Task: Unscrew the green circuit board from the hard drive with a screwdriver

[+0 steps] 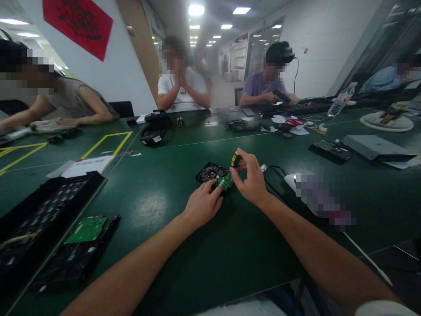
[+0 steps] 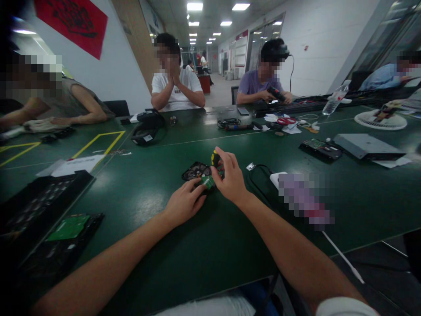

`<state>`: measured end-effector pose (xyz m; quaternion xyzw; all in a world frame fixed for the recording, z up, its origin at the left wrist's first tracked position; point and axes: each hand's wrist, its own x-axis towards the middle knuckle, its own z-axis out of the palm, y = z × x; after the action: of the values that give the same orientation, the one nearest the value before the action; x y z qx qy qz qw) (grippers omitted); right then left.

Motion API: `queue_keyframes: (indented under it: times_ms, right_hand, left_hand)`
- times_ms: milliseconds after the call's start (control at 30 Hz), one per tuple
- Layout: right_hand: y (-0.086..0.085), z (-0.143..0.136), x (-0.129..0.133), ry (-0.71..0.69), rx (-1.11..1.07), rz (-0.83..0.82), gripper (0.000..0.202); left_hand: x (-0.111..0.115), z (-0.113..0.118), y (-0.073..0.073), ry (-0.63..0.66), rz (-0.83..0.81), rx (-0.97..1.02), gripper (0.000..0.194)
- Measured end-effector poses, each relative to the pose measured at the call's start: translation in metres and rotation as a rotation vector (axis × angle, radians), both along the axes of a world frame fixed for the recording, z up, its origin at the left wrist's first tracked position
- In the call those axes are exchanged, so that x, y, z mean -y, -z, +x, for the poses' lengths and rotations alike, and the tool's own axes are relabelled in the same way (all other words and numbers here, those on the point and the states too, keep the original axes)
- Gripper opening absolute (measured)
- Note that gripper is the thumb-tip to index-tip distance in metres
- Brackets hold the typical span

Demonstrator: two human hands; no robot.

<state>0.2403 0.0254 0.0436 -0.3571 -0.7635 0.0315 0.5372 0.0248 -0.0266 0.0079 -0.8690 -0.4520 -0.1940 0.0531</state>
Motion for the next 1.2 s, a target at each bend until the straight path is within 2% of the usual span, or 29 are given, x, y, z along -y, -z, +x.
queue_keyframes:
  times_ms: [367, 600, 800, 1033, 1200]
  right_hand:
    - [-0.0015, -0.0002, 0.0014, -0.005, -0.002, 0.005, 0.064]
    - [0.0044, -0.0007, -0.0006, -0.019, -0.025, -0.027, 0.066]
    - [0.0044, 0.0005, -0.0022, 0.025, -0.018, -0.004, 0.064]
    - [0.0053, -0.0009, -0.0021, -0.001, -0.008, -0.015, 0.067]
    - [0.0059, -0.0001, -0.0031, 0.045, -0.006, 0.025, 0.066]
  left_hand:
    - [-0.0008, -0.0012, -0.0001, 0.016, -0.01, 0.036, 0.036]
    - [-0.0026, -0.0026, 0.0008, 0.033, -0.018, 0.04, 0.038]
    - [-0.0025, -0.0018, -0.0008, 0.039, -0.027, 0.029, 0.04]
    - [-0.0019, -0.0015, -0.0013, 0.045, -0.019, 0.031, 0.038]
    - [-0.0031, -0.0021, 0.0007, 0.05, -0.021, 0.036, 0.039]
